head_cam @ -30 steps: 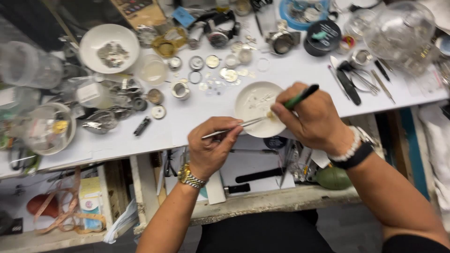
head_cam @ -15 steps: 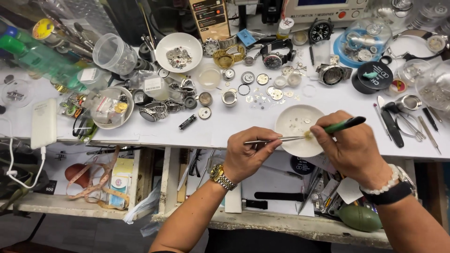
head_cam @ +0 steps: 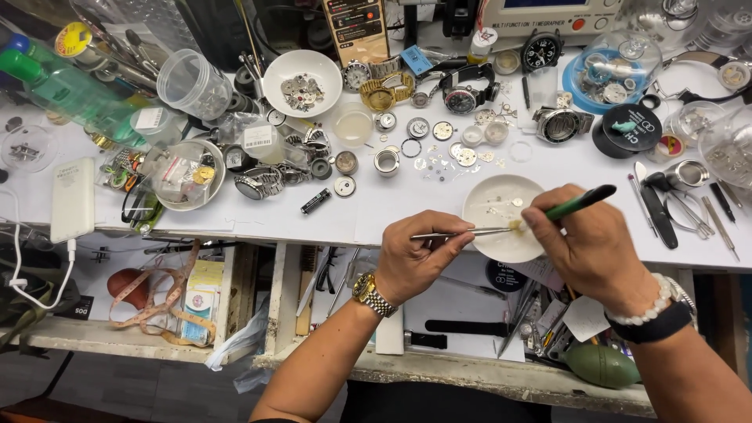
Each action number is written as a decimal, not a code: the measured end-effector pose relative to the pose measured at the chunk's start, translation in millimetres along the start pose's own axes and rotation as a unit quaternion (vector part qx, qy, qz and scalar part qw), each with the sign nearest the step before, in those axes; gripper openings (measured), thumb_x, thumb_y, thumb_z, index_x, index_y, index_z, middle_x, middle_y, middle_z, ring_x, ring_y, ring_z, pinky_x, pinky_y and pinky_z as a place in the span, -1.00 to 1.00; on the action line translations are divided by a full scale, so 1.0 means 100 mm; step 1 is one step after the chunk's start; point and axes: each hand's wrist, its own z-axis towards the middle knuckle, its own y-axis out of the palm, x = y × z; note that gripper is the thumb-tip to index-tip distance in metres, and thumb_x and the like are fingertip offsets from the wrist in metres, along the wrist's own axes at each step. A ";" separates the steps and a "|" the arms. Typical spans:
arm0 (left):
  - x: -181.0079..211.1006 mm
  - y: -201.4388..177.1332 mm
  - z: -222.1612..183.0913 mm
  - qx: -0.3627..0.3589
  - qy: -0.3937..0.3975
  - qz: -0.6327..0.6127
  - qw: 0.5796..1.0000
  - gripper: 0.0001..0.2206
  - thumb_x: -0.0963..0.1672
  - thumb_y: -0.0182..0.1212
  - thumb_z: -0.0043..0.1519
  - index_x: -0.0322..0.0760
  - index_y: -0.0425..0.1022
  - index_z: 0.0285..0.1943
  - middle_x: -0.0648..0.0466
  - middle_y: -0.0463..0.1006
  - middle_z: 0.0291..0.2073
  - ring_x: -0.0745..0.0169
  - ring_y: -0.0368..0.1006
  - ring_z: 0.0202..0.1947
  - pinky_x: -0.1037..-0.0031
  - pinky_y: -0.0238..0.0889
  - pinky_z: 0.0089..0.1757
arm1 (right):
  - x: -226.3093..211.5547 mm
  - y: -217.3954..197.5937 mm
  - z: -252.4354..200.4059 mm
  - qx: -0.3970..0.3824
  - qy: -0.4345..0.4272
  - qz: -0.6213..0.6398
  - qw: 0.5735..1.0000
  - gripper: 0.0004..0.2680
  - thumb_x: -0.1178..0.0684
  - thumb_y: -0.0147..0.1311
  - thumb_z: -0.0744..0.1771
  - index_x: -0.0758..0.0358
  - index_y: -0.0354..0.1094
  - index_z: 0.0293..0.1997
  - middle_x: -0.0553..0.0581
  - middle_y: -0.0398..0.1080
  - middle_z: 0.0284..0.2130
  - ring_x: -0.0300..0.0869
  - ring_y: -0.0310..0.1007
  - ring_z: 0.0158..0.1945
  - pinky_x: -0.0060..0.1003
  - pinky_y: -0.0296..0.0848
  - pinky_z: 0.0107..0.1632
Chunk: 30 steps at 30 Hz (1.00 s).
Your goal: Cleaning and inspecting small watch components using tweezers and a brush at a repair bench.
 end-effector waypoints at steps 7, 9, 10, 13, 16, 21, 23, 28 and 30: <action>0.02 -0.01 0.02 -0.002 -0.002 0.007 1.000 -0.86 -0.16 0.39 0.26 -0.24 0.58 -0.06 0.00 0.69 -0.18 0.22 0.68 -0.21 0.55 0.60 -0.20 | -0.04 -0.02 0.02 0.002 0.006 0.011 1.000 -0.83 0.03 -0.01 0.42 0.34 0.39 -0.19 0.20 0.45 -0.36 -0.05 0.42 -0.41 -0.16 0.41 -0.38; 0.02 -0.01 0.01 -0.001 -0.009 0.000 1.000 -0.86 -0.15 0.38 0.26 -0.25 0.57 -0.07 -0.01 0.68 -0.18 0.21 0.67 -0.21 0.54 0.60 -0.18 | -0.04 -0.02 0.01 0.031 -0.025 -0.027 0.999 -0.85 0.06 0.02 0.43 0.36 0.39 -0.17 0.23 0.48 -0.33 0.01 0.45 -0.38 -0.12 0.41 -0.35; 0.02 0.00 0.01 -0.001 -0.010 0.000 1.000 -0.86 -0.15 0.38 0.26 -0.25 0.57 -0.07 -0.01 0.68 -0.18 0.21 0.67 -0.21 0.54 0.60 -0.18 | -0.05 -0.01 0.00 0.031 -0.024 -0.028 0.999 -0.85 0.06 0.02 0.43 0.36 0.39 -0.17 0.23 0.48 -0.33 0.01 0.45 -0.38 -0.12 0.41 -0.35; 0.02 -0.01 0.03 0.003 -0.003 0.011 1.000 -0.86 -0.16 0.39 0.25 -0.25 0.58 -0.08 -0.02 0.69 -0.19 0.18 0.68 -0.19 0.51 0.61 -0.15 | -0.06 -0.01 0.02 0.005 -0.003 -0.007 1.000 -0.82 0.01 -0.02 0.43 0.27 0.40 -0.24 0.17 0.43 -0.43 -0.09 0.38 -0.46 -0.18 0.37 -0.43; 0.04 -0.02 0.03 -0.008 -0.009 0.004 1.000 -0.86 -0.15 0.38 0.25 -0.25 0.58 -0.08 0.00 0.69 -0.20 0.21 0.68 -0.20 0.54 0.60 -0.18 | -0.07 -0.04 0.03 0.029 -0.017 -0.073 0.997 -0.86 0.04 0.05 0.43 0.26 0.42 -0.22 0.16 0.49 -0.38 -0.04 0.43 -0.38 -0.15 0.39 -0.35; 0.04 0.03 0.08 0.042 -0.063 -0.065 0.995 -0.89 -0.26 0.51 0.11 -0.30 0.68 -0.25 -0.04 0.74 -0.36 0.24 0.63 -0.48 0.57 0.44 -0.46 | 0.04 -0.08 0.04 0.108 -0.003 -0.018 0.994 -0.88 0.01 0.10 0.44 0.15 0.42 -0.21 0.04 0.24 -0.59 0.03 0.39 -0.43 -0.11 0.42 -0.30; 0.05 0.06 0.07 0.042 -0.064 -0.077 0.994 -0.89 -0.27 0.49 0.13 -0.33 0.67 -0.23 -0.05 0.74 -0.36 0.35 0.59 -0.48 0.61 0.43 -0.45 | -0.02 -0.12 0.05 0.121 0.003 -0.016 0.993 -0.89 0.04 0.09 0.45 0.16 0.42 -0.22 0.03 0.24 -0.60 0.00 0.38 -0.45 -0.14 0.41 -0.32; 0.07 0.07 0.10 0.044 -0.055 -0.045 0.996 -0.88 -0.26 0.48 0.14 -0.32 0.66 -0.20 -0.01 0.73 -0.37 0.55 0.37 -0.58 0.64 0.30 -0.52 | -0.03 -0.09 0.08 0.117 -0.006 0.017 0.993 -0.89 0.08 0.05 0.45 0.19 0.42 -0.23 0.05 0.26 -0.58 -0.03 0.34 -0.48 -0.18 0.40 -0.33; 0.08 0.08 0.10 0.042 -0.057 -0.031 0.997 -0.89 -0.27 0.47 0.15 -0.32 0.66 -0.21 -0.02 0.73 -0.37 0.52 0.35 -0.61 0.64 0.28 -0.54 | -0.02 0.00 0.08 0.102 -0.010 0.068 0.992 -0.89 0.08 0.03 0.44 0.21 0.43 -0.20 0.07 0.29 -0.56 -0.03 0.35 -0.48 -0.17 0.40 -0.35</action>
